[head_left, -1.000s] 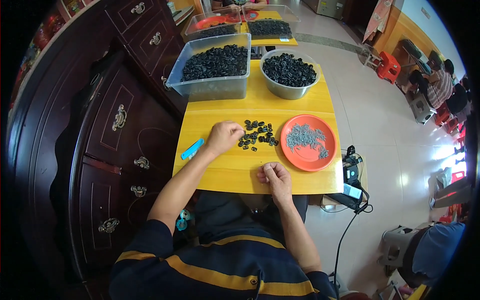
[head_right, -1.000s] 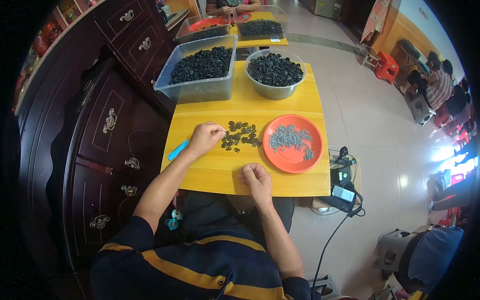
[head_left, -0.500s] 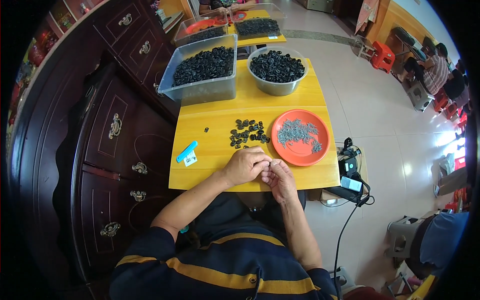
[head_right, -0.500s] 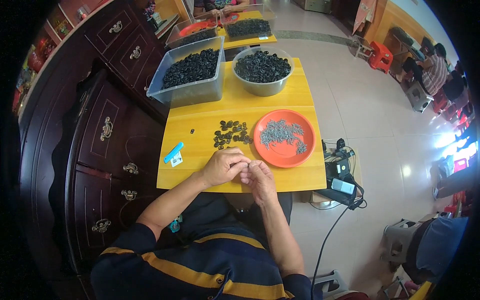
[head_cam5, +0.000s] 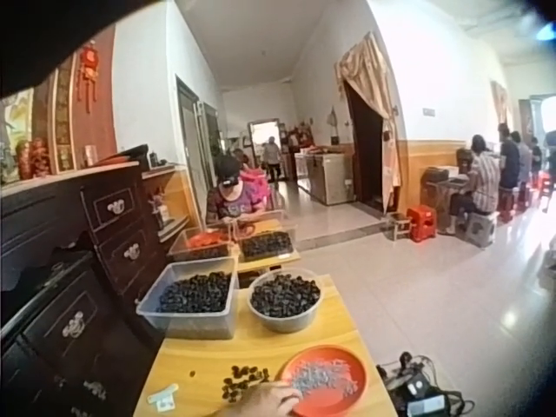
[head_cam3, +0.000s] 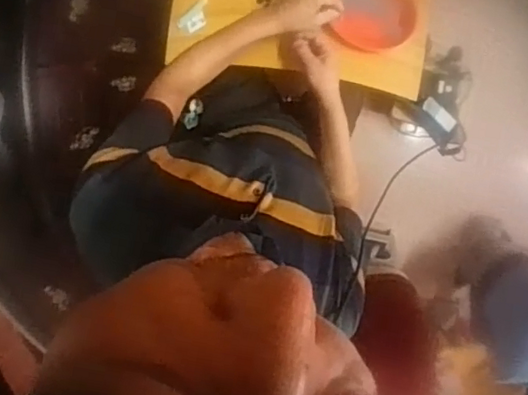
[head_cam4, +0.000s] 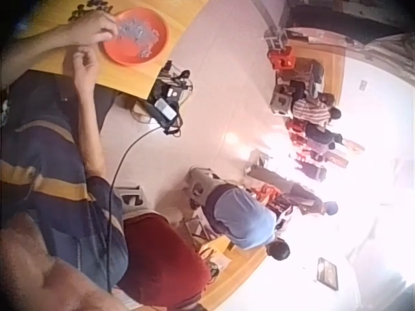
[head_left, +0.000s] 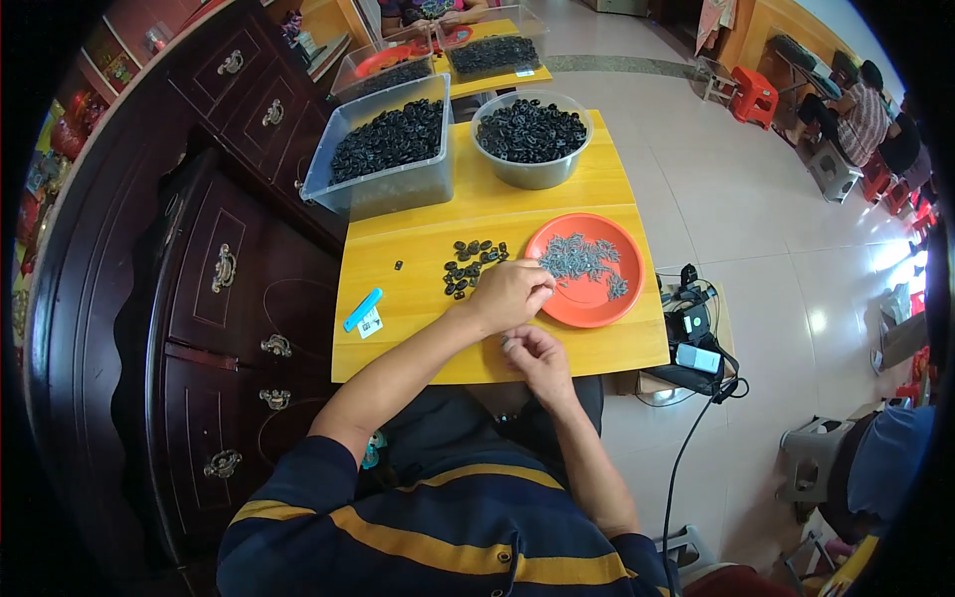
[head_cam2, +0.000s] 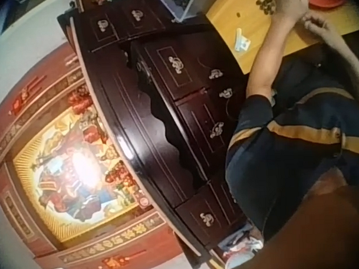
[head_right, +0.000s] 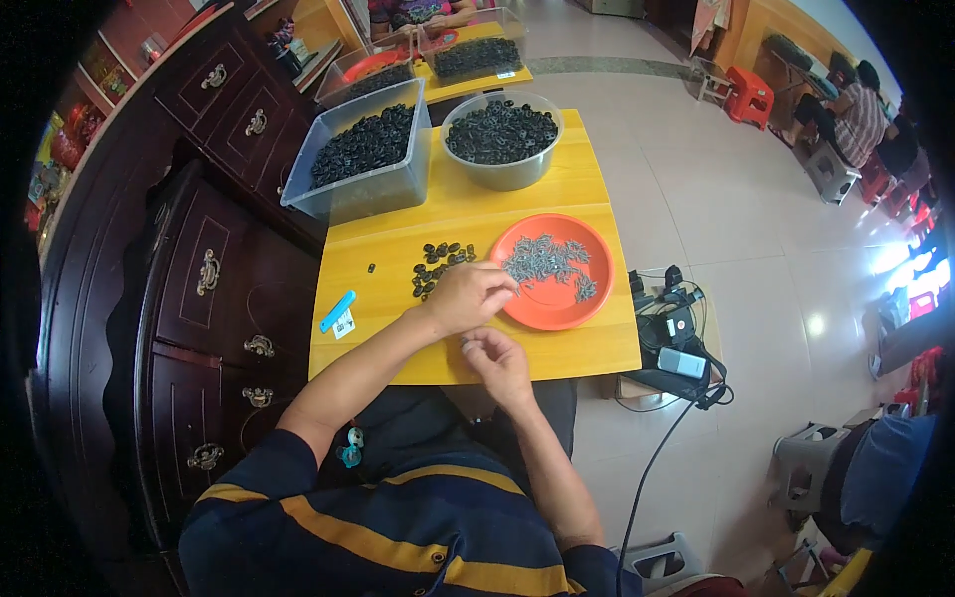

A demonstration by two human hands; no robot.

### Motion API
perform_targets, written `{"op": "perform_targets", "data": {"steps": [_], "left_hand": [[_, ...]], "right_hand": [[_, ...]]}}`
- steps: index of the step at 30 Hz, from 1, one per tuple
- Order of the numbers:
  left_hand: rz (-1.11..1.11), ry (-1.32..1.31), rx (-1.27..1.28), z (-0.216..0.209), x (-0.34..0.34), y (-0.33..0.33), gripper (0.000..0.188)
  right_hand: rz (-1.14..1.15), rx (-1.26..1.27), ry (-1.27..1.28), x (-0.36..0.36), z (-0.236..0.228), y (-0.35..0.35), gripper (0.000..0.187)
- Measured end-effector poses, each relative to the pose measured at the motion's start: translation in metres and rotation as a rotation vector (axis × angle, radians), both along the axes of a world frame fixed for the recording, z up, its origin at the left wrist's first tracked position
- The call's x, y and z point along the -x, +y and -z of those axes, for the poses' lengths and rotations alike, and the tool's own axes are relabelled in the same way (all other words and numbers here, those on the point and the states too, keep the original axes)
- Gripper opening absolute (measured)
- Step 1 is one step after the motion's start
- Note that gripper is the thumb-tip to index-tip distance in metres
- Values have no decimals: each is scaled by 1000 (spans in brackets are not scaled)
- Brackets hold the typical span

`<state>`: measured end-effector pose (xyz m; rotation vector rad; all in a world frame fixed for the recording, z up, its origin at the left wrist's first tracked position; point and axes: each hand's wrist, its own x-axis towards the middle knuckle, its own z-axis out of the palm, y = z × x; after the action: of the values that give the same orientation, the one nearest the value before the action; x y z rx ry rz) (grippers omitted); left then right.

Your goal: The person assembles plastic cord locks by hand, picking up plastic housing pieces and inserting internal components and springs into them.

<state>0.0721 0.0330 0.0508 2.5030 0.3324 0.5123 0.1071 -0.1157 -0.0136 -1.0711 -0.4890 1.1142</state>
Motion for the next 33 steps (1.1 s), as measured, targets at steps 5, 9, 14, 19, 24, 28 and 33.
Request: {"op": "perform_targets", "data": {"steps": [5, 9, 14, 19, 24, 28, 33], "left_hand": [[-24, 118, -175, 21, -29, -5, 15], [-37, 159, -281, 28, -39, -7, 13], [-25, 160, -332, 29, -46, -12, 14], [21, 147, -351, 26, -50, -9, 16], [70, 186, -489, 39, -61, -5, 12], [64, 235, -474, 39, -70, -14, 13], [53, 159, -396, 36, -56, -16, 14]], "right_hand": [[-87, -30, -221, 0, 6, -1, 14], [-112, -57, -213, -2, 9, 0, 14], [-110, -66, -188, -4, 7, -2, 9], [-140, -29, -206, -5, 11, 1, 5], [-114, 37, -270, -4, 10, 2, 6], [-135, -30, -185, -4, 9, -2, 5], [-103, -32, -125, -1, 1, -3, 5]]}}
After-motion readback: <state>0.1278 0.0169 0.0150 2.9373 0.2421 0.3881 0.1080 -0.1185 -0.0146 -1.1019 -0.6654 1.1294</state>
